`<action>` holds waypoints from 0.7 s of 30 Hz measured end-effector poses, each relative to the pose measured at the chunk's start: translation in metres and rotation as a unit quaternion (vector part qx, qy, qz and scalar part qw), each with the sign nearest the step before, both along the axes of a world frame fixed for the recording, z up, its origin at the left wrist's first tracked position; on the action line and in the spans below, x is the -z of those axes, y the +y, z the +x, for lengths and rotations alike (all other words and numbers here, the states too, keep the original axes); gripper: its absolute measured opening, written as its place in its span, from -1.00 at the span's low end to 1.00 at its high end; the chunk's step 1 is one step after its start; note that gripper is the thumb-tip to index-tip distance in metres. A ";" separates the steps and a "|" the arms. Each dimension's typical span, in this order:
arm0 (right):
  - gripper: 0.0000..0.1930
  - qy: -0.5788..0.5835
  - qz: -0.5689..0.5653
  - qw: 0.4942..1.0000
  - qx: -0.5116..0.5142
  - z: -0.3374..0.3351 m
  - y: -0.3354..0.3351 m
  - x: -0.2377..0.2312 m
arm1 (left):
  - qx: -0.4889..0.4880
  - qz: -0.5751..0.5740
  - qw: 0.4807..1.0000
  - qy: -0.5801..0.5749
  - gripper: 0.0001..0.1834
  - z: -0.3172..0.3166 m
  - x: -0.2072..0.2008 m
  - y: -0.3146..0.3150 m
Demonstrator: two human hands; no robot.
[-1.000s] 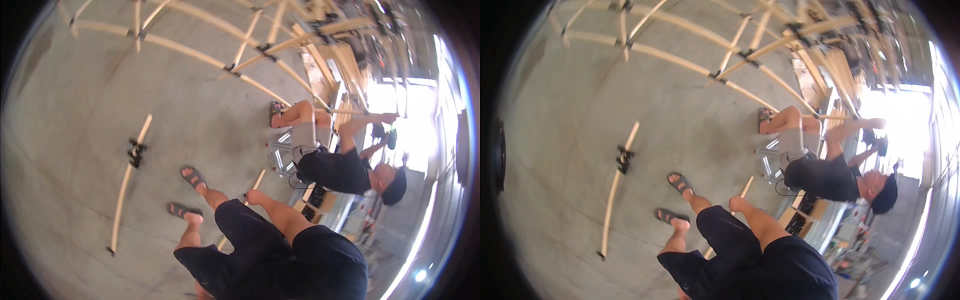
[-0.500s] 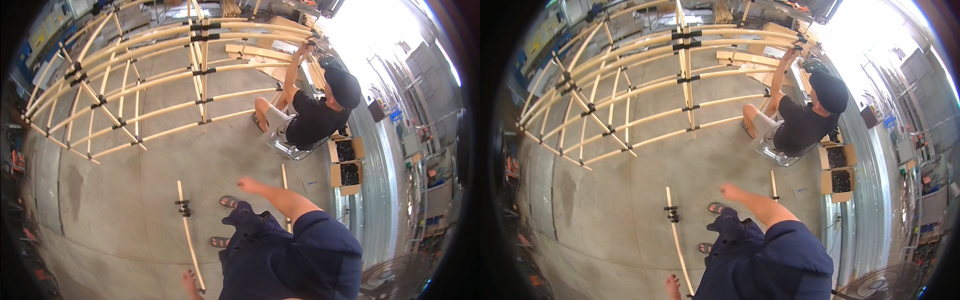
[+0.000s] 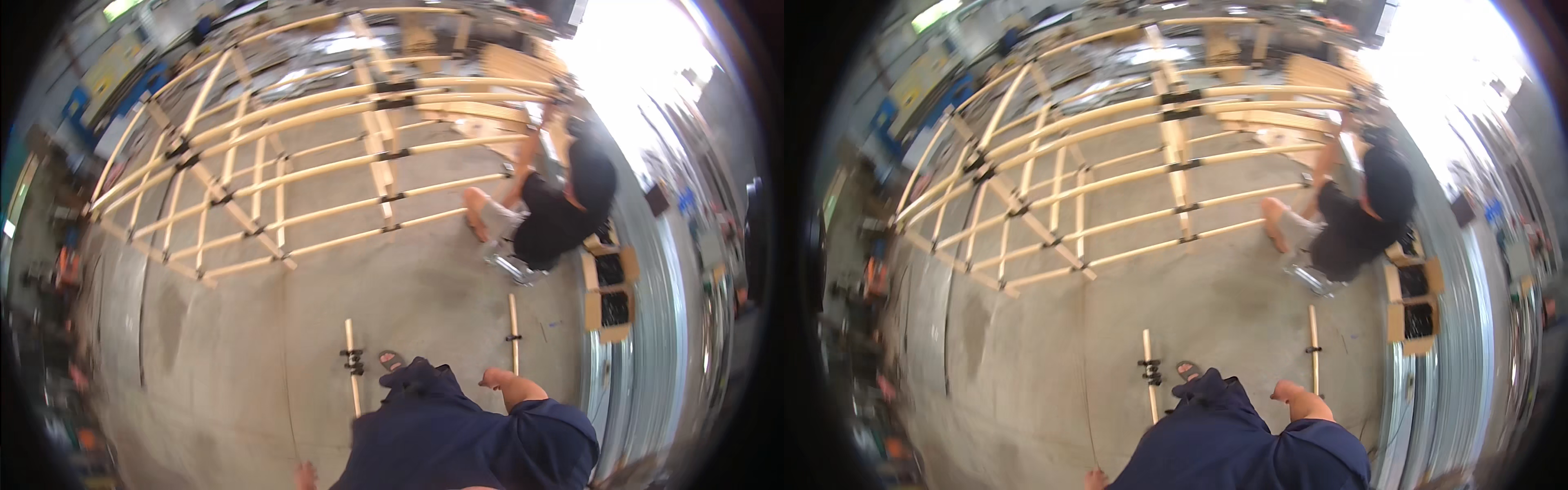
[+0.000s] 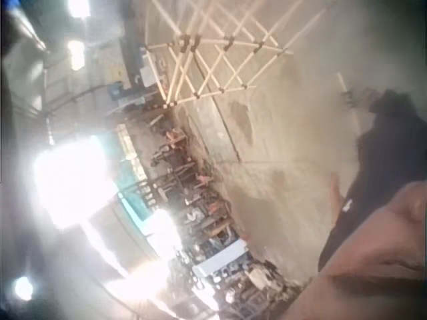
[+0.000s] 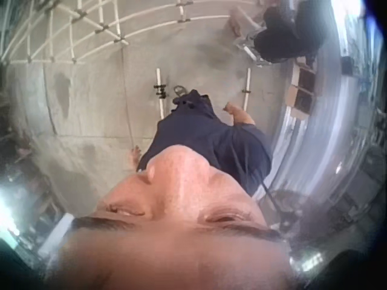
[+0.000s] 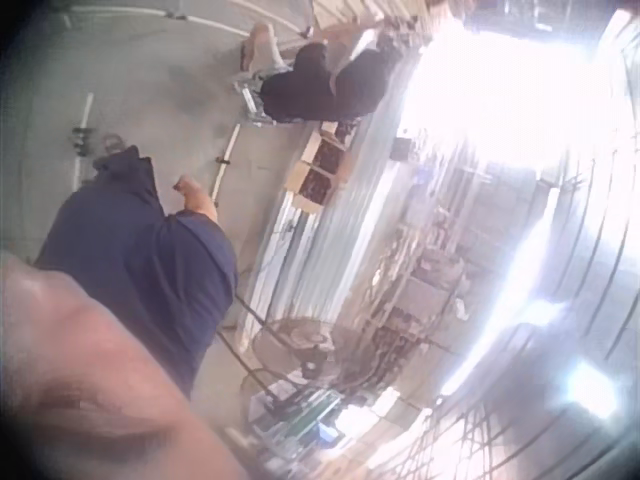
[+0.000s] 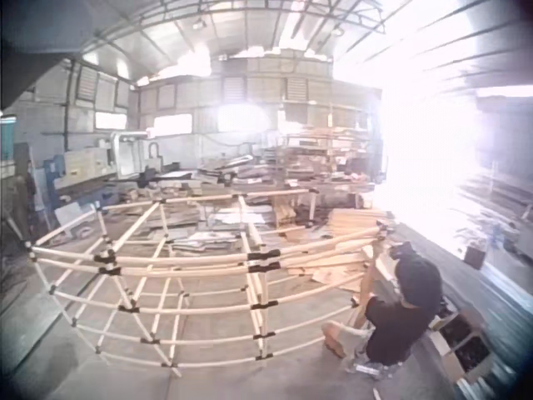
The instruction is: The person collects a bundle of wooden rods from a stack and carries them to a workspace. They then place the rods on the floor and begin attaching black plastic connectors to the ends of the rods, using a mallet to secure some of them.
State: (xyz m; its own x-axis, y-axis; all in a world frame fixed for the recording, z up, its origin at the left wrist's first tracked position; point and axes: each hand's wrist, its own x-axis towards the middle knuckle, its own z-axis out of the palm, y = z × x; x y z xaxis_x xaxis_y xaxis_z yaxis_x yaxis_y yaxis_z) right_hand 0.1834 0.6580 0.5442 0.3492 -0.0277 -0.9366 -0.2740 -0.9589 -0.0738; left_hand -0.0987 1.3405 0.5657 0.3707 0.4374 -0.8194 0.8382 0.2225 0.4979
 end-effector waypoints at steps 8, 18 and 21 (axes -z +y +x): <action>-0.71 -0.388 0.088 0.917 -0.002 0.284 0.126 -0.014 | -0.169 -0.108 0.978 -0.058 -0.28 0.103 -0.034 -0.054; -0.68 -0.385 0.102 0.915 -0.055 0.385 0.347 -0.013 | -0.016 0.017 0.999 0.024 -0.41 0.138 0.046 0.115; -0.65 -0.288 0.006 0.938 -0.193 0.349 0.411 0.005 | -0.066 0.001 0.997 0.029 -0.44 0.141 0.054 0.191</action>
